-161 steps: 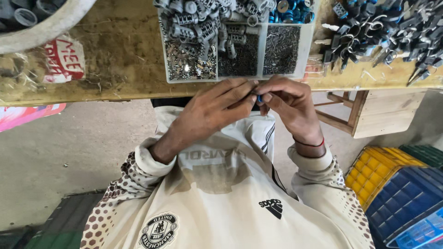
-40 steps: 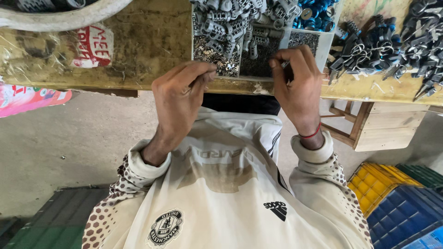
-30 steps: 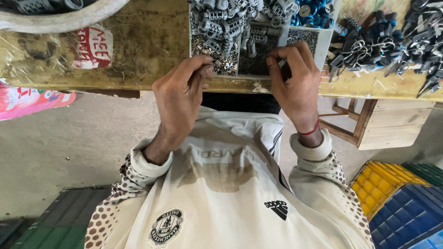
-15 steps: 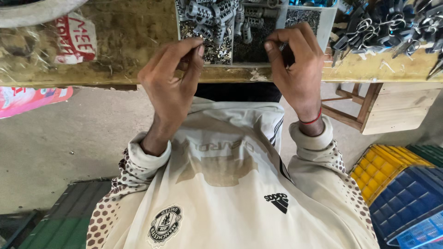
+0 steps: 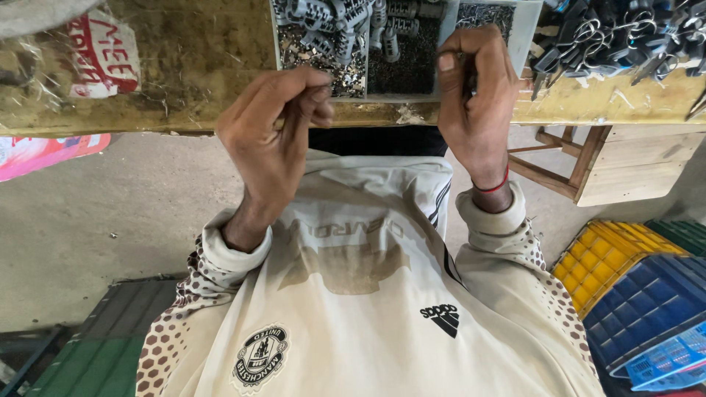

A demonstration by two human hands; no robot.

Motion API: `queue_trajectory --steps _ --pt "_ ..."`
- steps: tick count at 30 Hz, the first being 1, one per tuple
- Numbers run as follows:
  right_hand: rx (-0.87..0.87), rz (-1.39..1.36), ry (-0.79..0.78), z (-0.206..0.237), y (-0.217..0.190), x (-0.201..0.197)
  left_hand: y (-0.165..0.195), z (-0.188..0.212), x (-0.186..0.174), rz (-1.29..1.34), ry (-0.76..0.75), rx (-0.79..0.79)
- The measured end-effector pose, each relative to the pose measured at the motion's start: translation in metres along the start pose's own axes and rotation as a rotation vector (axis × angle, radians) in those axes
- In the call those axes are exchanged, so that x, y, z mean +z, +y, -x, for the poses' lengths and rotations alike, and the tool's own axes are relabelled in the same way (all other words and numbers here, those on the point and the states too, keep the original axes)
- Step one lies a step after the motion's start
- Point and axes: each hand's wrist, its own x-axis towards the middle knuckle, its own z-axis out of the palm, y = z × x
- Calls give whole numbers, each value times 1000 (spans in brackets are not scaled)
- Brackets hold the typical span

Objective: The person picks small metal components from a compartment tray on the workbench and screws them together by hand, twisting the pieces to join them, then sets the finished assemblies in a pile on the table beside the tray.

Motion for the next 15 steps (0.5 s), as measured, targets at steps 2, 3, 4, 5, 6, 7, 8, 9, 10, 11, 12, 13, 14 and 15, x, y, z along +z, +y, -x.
queue_trajectory --steps 2,3,4,5,6,7,8,9,10,11,12,13,14,15 --pt "-10 24 9 -4 -1 1 0 0 5 104 16 -95" --pt "-12 40 14 -6 -4 1 2 1 6 188 -10 -134" --pt "-6 6 14 -8 -8 1 4 3 8 272 -35 -173" --pt "0 -31 13 -10 -15 0 7 4 9 355 -59 -212" --pt "4 -71 11 -10 -22 -1 9 6 11 330 -51 -199" --pt "-6 -106 -25 -8 -31 -3 12 7 13 305 -42 -186" --pt "-14 -139 -61 -1 -42 -4 14 8 15 281 -34 -173" --pt "-22 -172 -95 7 -53 -5 16 8 17 240 -71 -131" --pt "38 -170 -78 13 -60 -4 17 8 21 200 -108 -86" --pt "97 -169 -61 19 -64 -3 19 7 23 159 -144 -39" --pt "155 -170 -46 24 -67 -2 22 9 25 160 -158 -62" --pt "147 -158 -30 28 -67 -1 27 12 29 159 -170 -86" --pt "138 -149 -14 30 -66 0 31 15 32 156 -183 -109" --pt "142 -147 -5 32 -66 1 34 17 32 121 -181 -104"
